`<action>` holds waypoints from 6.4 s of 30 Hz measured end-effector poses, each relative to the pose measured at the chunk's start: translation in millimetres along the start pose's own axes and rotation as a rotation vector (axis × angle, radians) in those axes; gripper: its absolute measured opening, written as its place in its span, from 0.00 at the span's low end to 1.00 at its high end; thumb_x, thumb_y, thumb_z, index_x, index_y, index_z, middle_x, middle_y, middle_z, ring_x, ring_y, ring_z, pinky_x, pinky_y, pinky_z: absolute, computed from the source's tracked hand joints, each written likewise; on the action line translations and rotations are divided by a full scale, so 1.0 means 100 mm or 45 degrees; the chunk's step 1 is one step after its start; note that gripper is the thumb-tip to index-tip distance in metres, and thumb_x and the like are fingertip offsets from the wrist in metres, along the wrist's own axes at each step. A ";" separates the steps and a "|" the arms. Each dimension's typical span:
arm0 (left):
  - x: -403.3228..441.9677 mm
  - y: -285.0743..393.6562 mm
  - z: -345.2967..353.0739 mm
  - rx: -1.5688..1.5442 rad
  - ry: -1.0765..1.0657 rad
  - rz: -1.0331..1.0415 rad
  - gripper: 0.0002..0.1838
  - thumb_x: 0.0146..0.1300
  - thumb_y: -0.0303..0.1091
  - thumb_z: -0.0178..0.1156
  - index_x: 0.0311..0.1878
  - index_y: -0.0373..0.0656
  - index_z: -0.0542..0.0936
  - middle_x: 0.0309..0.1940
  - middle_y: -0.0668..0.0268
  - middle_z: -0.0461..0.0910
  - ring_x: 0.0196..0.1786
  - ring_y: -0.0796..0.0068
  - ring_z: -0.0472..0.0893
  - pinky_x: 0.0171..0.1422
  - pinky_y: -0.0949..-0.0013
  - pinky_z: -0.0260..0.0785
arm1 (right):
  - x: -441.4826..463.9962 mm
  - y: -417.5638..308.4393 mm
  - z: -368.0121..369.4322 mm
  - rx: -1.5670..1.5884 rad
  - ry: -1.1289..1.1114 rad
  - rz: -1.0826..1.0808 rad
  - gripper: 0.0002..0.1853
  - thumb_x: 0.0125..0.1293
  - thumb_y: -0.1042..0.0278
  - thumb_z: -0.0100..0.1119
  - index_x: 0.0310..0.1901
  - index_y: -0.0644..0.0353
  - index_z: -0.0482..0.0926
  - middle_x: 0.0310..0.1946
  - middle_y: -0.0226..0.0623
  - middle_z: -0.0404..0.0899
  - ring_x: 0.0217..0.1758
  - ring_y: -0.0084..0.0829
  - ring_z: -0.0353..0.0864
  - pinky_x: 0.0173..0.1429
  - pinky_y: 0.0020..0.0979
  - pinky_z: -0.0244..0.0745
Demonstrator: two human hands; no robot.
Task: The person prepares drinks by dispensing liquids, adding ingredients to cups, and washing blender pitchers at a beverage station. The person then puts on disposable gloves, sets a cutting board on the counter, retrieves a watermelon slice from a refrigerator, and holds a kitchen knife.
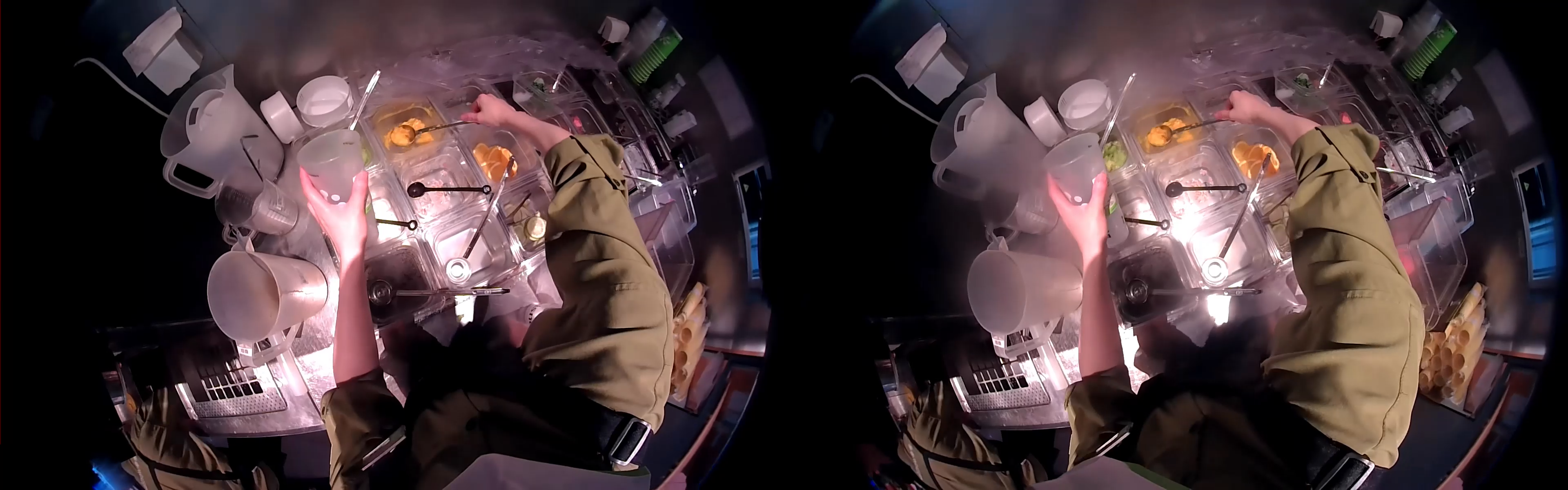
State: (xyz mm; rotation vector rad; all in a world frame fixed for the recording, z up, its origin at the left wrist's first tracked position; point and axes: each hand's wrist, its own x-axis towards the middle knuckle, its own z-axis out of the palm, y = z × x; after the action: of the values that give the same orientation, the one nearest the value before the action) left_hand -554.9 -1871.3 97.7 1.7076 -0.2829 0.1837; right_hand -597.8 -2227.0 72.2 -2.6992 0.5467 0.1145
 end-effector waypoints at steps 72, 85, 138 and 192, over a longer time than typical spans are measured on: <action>0.89 -0.49 0.32 -1.271 -0.551 -0.317 0.35 0.55 0.48 0.57 0.61 0.42 0.55 0.57 0.64 0.63 0.58 0.70 0.64 0.62 0.67 0.55 | -0.13 -0.31 -0.54 0.228 -0.488 0.360 0.07 0.49 0.67 0.53 0.25 0.61 0.79 0.15 0.30 0.70 0.08 0.21 0.60 0.11 0.26 0.53; 0.52 -0.38 0.15 -1.156 -0.306 -0.138 0.27 0.61 0.34 0.53 0.60 0.41 0.55 0.55 0.62 0.63 0.56 0.72 0.65 0.62 0.68 0.54 | -0.71 -0.54 1.12 -0.657 -0.222 -0.446 0.12 0.48 0.60 0.55 0.27 0.60 0.78 0.27 0.39 0.78 0.36 0.37 0.77 0.35 0.34 0.73; -0.27 -0.30 -0.38 0.011 0.079 0.081 0.44 0.37 0.28 0.71 0.59 0.36 0.59 0.53 0.58 0.64 0.56 0.67 0.65 0.61 0.66 0.56 | -1.09 -0.85 0.20 -0.841 -0.276 -0.173 0.09 0.47 0.68 0.55 0.31 0.57 0.79 0.31 0.45 0.75 0.36 0.41 0.77 0.38 0.38 0.74; 0.24 -0.52 -0.58 0.039 0.507 -0.067 0.44 0.42 0.29 0.67 0.62 0.36 0.53 0.54 0.55 0.64 0.53 0.63 0.68 0.59 0.63 0.59 | 0.81 -3.91 -0.32 0.563 0.191 -0.649 0.17 0.52 0.60 0.53 0.32 0.70 0.76 0.35 0.55 0.76 0.40 0.43 0.78 0.43 0.36 0.74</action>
State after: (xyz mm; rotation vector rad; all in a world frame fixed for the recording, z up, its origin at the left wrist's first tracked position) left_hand -514.4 -1809.1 64.5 1.6651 0.0604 0.4835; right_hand -370.8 -1935.3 226.7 -2.3303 -0.0871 -0.3122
